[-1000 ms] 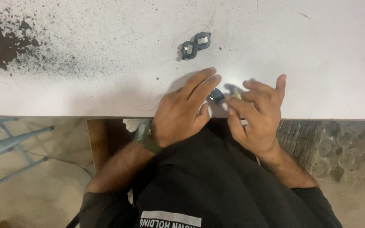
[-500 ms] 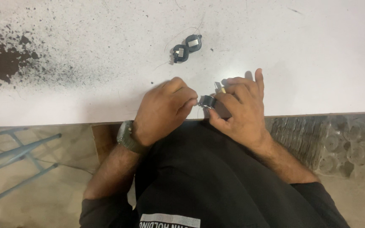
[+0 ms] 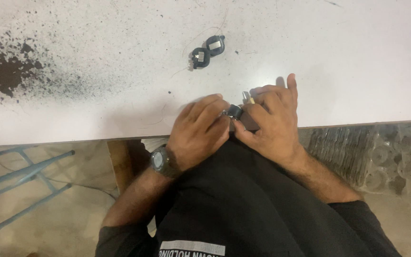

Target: The person assembles small black plastic components at a white worktable, fitting a small metal piece into each plastic part and pressing the pieces together by hand, using a small blade-like tool to help seat the parts, and setting finished assemblies aside on the table.

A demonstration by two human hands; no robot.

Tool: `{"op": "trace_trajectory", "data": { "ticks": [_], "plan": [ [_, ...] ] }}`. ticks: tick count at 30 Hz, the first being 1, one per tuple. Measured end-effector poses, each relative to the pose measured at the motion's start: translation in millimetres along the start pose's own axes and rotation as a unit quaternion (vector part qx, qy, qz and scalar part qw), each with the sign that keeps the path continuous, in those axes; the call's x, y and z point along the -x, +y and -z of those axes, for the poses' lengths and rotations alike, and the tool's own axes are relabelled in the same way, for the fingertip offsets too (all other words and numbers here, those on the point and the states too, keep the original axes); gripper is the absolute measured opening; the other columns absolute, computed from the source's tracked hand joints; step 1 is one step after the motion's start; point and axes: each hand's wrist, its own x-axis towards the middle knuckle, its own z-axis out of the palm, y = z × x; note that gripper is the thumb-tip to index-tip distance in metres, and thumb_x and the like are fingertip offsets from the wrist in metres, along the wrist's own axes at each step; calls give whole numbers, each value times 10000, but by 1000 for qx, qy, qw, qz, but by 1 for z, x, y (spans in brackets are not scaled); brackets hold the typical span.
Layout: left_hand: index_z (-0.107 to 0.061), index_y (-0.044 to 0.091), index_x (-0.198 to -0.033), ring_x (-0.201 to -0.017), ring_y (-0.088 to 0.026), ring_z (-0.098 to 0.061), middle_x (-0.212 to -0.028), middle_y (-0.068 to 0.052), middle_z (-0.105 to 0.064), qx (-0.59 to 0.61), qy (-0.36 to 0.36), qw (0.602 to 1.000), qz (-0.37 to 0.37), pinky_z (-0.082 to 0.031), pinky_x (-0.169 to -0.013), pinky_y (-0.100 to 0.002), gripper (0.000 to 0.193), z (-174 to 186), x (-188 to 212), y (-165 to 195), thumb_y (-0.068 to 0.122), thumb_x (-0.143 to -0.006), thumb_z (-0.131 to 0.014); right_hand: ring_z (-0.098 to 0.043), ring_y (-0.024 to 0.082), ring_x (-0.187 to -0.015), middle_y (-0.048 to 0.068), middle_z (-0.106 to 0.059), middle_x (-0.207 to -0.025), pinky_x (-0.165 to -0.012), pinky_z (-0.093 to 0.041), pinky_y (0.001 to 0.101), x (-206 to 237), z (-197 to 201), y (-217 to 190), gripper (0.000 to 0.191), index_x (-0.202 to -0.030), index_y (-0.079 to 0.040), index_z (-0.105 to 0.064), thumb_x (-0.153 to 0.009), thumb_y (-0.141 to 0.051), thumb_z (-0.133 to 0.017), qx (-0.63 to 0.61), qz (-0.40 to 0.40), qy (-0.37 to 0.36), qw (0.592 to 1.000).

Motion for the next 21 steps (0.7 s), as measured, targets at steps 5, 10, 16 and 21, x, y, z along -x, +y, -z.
{"op": "trace_trajectory", "data": {
  "ticks": [5, 10, 16, 21],
  "plan": [
    [-615, 56, -979, -1113, -273, -632, -1233, -82, -594, 50, 8, 994, 98, -547, -891, -416, 192, -5, -9, 6, 67, -868, -771, -530, 324, -1228, 97, -589, -1117, -1260, -197, 680, -2, 0, 0, 346, -1033, -63, -718, -787, -236, -890, -2, 20, -9, 1000],
    [-594, 71, -903, -884, -262, -663, -1076, -76, -656, 126, 3, 972, 200, -543, -721, -380, 157, 2, -9, 4, 47, -829, -730, -534, 327, -1207, 95, -592, -1105, -1247, -197, 685, 0, -1, -1, 341, -1008, -76, -717, -767, -245, -890, 1, -2, 2, 1000],
    [-553, 61, -846, -674, -266, -612, -780, -69, -597, 146, -9, 955, 257, -491, -593, -407, 157, -8, -3, 5, 39, -851, -708, -546, 355, -1204, 123, -589, -1080, -1212, -208, 680, 6, 0, -4, 378, -1062, -62, -731, -769, -232, -898, -3, -10, 27, 1000],
    [-532, 43, -858, -759, -311, -610, -823, -96, -596, 175, 27, 957, 231, -491, -657, -432, 179, -12, -1, 15, 47, -827, -708, -656, 308, -1136, 93, -618, -1041, -1254, -366, 591, 24, -15, -13, 294, -1111, -71, -648, -874, 18, -799, -95, 32, 125, 987]
  ]
}}
